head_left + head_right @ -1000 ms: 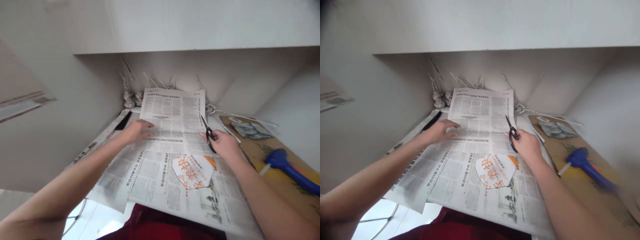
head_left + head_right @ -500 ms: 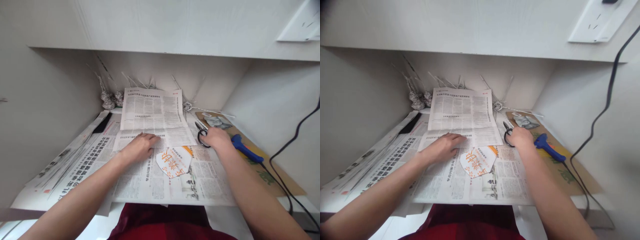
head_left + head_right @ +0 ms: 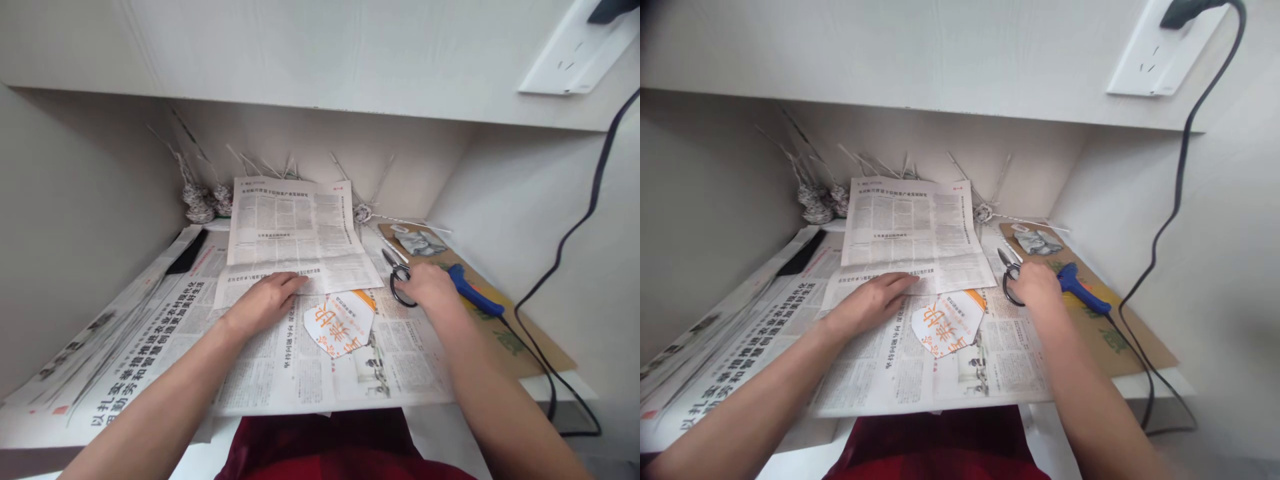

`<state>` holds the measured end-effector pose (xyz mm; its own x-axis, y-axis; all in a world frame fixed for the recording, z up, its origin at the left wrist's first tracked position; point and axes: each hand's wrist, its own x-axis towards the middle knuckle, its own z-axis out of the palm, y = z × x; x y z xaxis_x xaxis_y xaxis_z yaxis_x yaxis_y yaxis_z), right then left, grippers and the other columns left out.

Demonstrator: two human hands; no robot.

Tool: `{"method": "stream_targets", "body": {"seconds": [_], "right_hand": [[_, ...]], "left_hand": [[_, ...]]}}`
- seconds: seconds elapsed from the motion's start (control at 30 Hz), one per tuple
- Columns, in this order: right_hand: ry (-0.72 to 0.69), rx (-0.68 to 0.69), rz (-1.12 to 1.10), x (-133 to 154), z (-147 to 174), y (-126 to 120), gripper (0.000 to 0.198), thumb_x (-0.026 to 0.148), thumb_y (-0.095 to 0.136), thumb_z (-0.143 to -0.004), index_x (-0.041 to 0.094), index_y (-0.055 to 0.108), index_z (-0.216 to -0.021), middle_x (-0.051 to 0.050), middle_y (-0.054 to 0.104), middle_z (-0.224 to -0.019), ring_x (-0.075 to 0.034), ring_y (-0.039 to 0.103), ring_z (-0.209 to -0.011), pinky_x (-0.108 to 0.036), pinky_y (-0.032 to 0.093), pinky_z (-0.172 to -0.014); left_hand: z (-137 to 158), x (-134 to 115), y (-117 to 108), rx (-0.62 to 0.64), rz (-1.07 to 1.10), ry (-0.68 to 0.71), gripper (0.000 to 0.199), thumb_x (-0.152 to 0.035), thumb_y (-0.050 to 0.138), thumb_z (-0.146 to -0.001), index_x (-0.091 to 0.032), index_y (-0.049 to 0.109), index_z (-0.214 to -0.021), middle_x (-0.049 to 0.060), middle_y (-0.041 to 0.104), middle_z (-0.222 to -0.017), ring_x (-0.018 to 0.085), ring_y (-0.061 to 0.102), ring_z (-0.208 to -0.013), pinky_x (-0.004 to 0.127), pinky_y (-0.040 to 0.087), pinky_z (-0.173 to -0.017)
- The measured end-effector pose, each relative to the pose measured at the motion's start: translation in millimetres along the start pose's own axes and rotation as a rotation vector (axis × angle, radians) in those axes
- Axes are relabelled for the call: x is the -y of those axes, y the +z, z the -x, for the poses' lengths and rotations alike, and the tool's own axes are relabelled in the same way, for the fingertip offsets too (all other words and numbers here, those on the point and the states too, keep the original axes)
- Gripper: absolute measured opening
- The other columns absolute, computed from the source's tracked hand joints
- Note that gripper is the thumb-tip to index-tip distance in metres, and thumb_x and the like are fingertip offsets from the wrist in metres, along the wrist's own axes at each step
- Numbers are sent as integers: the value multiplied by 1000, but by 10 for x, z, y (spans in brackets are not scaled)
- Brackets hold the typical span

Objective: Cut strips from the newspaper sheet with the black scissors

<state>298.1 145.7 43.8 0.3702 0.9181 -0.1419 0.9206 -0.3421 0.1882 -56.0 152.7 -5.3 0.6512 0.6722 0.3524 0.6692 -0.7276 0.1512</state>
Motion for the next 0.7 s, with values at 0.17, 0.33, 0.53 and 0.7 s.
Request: {"method": "stream_targets", "body": {"seconds": [0.17,0.33,0.53,0.7], "right_hand": [[5,-11,-9,-11,28,4,35,39,63,-97,18,62,-125,-10,64,-127,-23,65,-107,-45,57,-90],[1,-13,-29,-4,104,33,36,40,63,-97,18,62,-126,-10,64,-127,-23,65,-106,-45,57,-90],[-5,-29,-60,-4,177,96,35,39,63,-98,19,62,-125,-10,64,-127,-23,65,-106,-45,57,-90],[0,-55,-80,-3,192,121,35,39,63,-98,19,62,-125,-10,64,-127,-23,65,-106,-45,57,-90]], "left_hand": [[2,21,-25,-64,-6,16,42,-15,47,-97,-17,57,-138,12,64,-134,25,64,-118,41,54,-102],[1,70,-32,-148,-20,47,39,-18,48,-99,-16,58,-136,13,66,-129,26,65,-113,44,55,-98],[-5,126,-8,-214,-36,85,35,-16,49,-98,-16,61,-131,12,70,-120,25,68,-106,42,57,-93],[-6,146,-11,-249,-54,89,31,-16,50,-98,-17,63,-126,11,72,-114,25,69,-100,42,57,-90]]}}
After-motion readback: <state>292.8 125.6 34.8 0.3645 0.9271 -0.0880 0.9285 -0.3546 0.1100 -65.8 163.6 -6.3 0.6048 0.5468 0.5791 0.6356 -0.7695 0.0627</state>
